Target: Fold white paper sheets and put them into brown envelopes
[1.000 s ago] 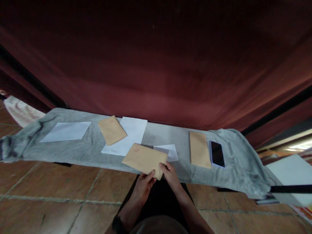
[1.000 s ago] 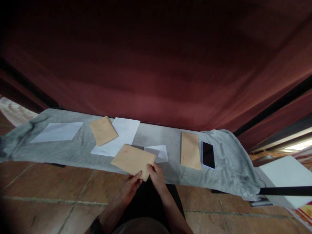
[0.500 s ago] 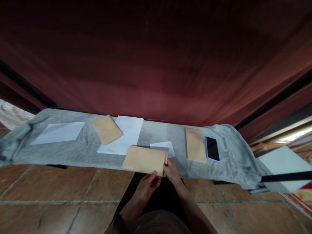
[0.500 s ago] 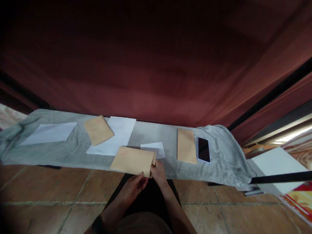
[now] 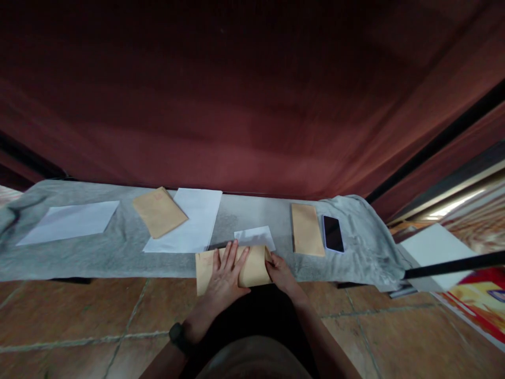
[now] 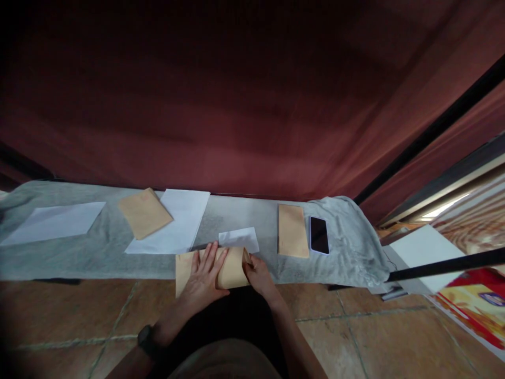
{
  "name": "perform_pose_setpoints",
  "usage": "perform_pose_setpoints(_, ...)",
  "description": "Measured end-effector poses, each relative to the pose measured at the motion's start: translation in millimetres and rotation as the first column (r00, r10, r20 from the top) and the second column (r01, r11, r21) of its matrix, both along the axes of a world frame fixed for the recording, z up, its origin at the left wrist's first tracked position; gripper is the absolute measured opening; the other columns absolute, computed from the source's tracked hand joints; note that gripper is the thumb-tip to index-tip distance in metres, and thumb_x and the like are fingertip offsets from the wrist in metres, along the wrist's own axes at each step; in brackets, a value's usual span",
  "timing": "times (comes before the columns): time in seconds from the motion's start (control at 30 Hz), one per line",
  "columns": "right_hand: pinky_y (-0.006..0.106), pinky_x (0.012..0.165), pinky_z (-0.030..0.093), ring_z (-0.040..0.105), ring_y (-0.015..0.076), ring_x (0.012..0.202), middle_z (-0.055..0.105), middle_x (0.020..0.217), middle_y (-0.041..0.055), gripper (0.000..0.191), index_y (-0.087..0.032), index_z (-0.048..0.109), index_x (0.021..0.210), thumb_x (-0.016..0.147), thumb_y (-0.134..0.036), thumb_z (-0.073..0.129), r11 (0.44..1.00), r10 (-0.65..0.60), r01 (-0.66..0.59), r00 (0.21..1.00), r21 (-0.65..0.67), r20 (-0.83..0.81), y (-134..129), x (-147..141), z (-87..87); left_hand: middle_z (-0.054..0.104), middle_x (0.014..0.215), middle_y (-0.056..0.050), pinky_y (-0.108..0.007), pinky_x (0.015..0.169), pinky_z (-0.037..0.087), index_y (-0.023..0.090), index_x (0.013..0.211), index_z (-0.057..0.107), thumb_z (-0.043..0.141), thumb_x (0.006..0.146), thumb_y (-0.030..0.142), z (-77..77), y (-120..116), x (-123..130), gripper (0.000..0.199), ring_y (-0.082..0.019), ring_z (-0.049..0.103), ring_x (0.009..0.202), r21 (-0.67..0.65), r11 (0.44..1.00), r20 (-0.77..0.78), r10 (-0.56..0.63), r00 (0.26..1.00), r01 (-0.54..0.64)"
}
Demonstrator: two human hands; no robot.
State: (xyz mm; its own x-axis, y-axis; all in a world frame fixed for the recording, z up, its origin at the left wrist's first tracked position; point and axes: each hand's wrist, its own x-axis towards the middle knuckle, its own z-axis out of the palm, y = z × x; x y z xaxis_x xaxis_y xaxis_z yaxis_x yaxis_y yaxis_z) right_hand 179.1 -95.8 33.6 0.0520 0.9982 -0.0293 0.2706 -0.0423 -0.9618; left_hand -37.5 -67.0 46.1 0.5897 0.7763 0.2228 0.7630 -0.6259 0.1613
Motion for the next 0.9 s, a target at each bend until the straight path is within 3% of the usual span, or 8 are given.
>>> perform_pose_setpoints(0.13, 0.033, 0.079, 0.057, 0.07, 0.0221, 0.085, 0.078, 0.095, 0.0025, 0.029, -0.022, 0.074, 0.104, 0.088, -0.032, 0.053, 0.998, -0.02, 0.017, 0.999, -0.061, -0.047, -2, 9, -8.3, 0.031, 0.165, -0.019, -0.069, 0.122, 0.008, 0.024, 0.161, 0.025, 0.081, 0.069, 0.046, 7.4, 3, 3, 0.11, -0.042, 0.024, 0.153, -0.016, 0.998, -0.032, -0.056, 0.998, 0.055)
perform_pose_setpoints(0.33, 0.036, 0.076, 0.057, 0.07, 0.0243, 0.083, 0.076, 0.092, 0.0078, 0.034, -0.019, 0.071, 0.102, 0.086, -0.047, 0.06, 0.981, -0.194, 0.187, 0.966, -0.054, -0.172, 2, 10, -22.9, 0.046, 0.154, -0.016, -0.066, 0.123, 0.002, 0.029, 0.161, 0.026, 0.077, 0.074, 0.033, 16.1, 13, 13, 0.101, -0.038, 0.038, 0.145, -0.029, 0.996, -0.058, -0.084, 0.995, 0.082)
perform_pose_setpoints(0.43, 0.036, 0.078, 0.056, 0.069, 0.0245, 0.085, 0.075, 0.092, 0.0086, 0.034, -0.02, 0.069, 0.101, 0.087, -0.049, 0.058, 0.964, -0.266, 0.266, 0.962, -0.006, -0.056, -2, 14, -20.9, 0.048, 0.151, -0.016, -0.067, 0.123, 0.004, 0.029, 0.162, 0.025, 0.076, 0.076, 0.032, 14.4, 19, 19, 0.1, -0.038, 0.041, 0.143, -0.037, 0.994, -0.068, -0.104, 0.992, 0.102)
perform_pose_setpoints(0.53, 0.039, 0.086, 0.054, 0.068, 0.0248, 0.093, 0.073, 0.103, 0.0119, 0.034, -0.02, 0.068, 0.105, 0.089, -0.048, 0.056, 0.891, -0.45, 0.435, 0.884, 0.133, 0.125, -9, 25, -10.0, 0.046, 0.153, -0.017, -0.067, 0.122, 0.004, 0.03, 0.162, 0.022, 0.077, 0.077, 0.034, 14.3, 23, 22, 0.102, -0.038, 0.04, 0.143, -0.019, 0.992, -0.091, -0.129, 0.987, 0.127)
perform_pose_setpoints(0.6, 0.041, 0.091, 0.052, 0.066, 0.0255, 0.098, 0.072, 0.107, 0.0126, 0.034, -0.02, 0.069, 0.105, 0.09, -0.047, 0.054, 0.869, -0.488, 0.458, 0.857, 0.184, 0.169, -14, 33, -0.6, 0.045, 0.155, -0.016, -0.067, 0.122, 0.005, 0.03, 0.163, 0.018, 0.079, 0.077, 0.036, 16.0, 24, 24, 0.106, -0.038, 0.039, 0.144, -0.012, 0.991, -0.104, -0.132, 0.986, 0.132)
perform_pose_setpoints(0.67, 0.04, 0.09, 0.052, 0.067, 0.0247, 0.093, 0.073, 0.102, 0.0101, 0.034, -0.02, 0.071, 0.103, 0.091, -0.046, 0.053, 0.911, -0.408, 0.393, 0.904, 0.126, 0.128, -16, 41, 8.2, 0.045, 0.155, -0.016, -0.066, 0.123, 0.006, 0.029, 0.163, 0.016, 0.079, 0.077, 0.037, 18.7, 25, 25, 0.108, -0.038, 0.039, 0.144, -0.013, 0.992, -0.109, -0.129, 0.986, 0.129)
perform_pose_setpoints(0.77, 0.039, 0.087, 0.054, 0.068, 0.0243, 0.088, 0.076, 0.093, 0.0059, 0.033, -0.02, 0.075, 0.098, 0.087, -0.047, 0.058, 0.988, -0.144, 0.142, 0.989, -0.058, -0.027, -17, 47, 17.9, 0.045, 0.155, -0.015, -0.064, 0.123, 0.007, 0.03, 0.163, 0.016, 0.078, 0.078, 0.035, 24.0, 23, 27, 0.106, -0.037, 0.037, 0.145, -0.017, 0.99, -0.125, -0.144, 0.982, 0.143)
perform_pose_setpoints(0.9, 0.042, 0.1, 0.051, 0.067, 0.0264, 0.106, 0.077, 0.103, 0.0039, 0.031, -0.026, 0.077, 0.102, 0.081, -0.047, 0.071, 0.959, 0.162, -0.208, 0.96, -0.192, -0.23, -21, 47, 21.5, 0.048, 0.153, -0.011, -0.064, 0.123, 0.009, 0.034, 0.163, 0.014, 0.069, 0.084, 0.024, 33.3, 17, 29, 0.097, -0.034, 0.039, 0.145, -0.004, 0.974, -0.18, -0.222, 0.958, 0.225)
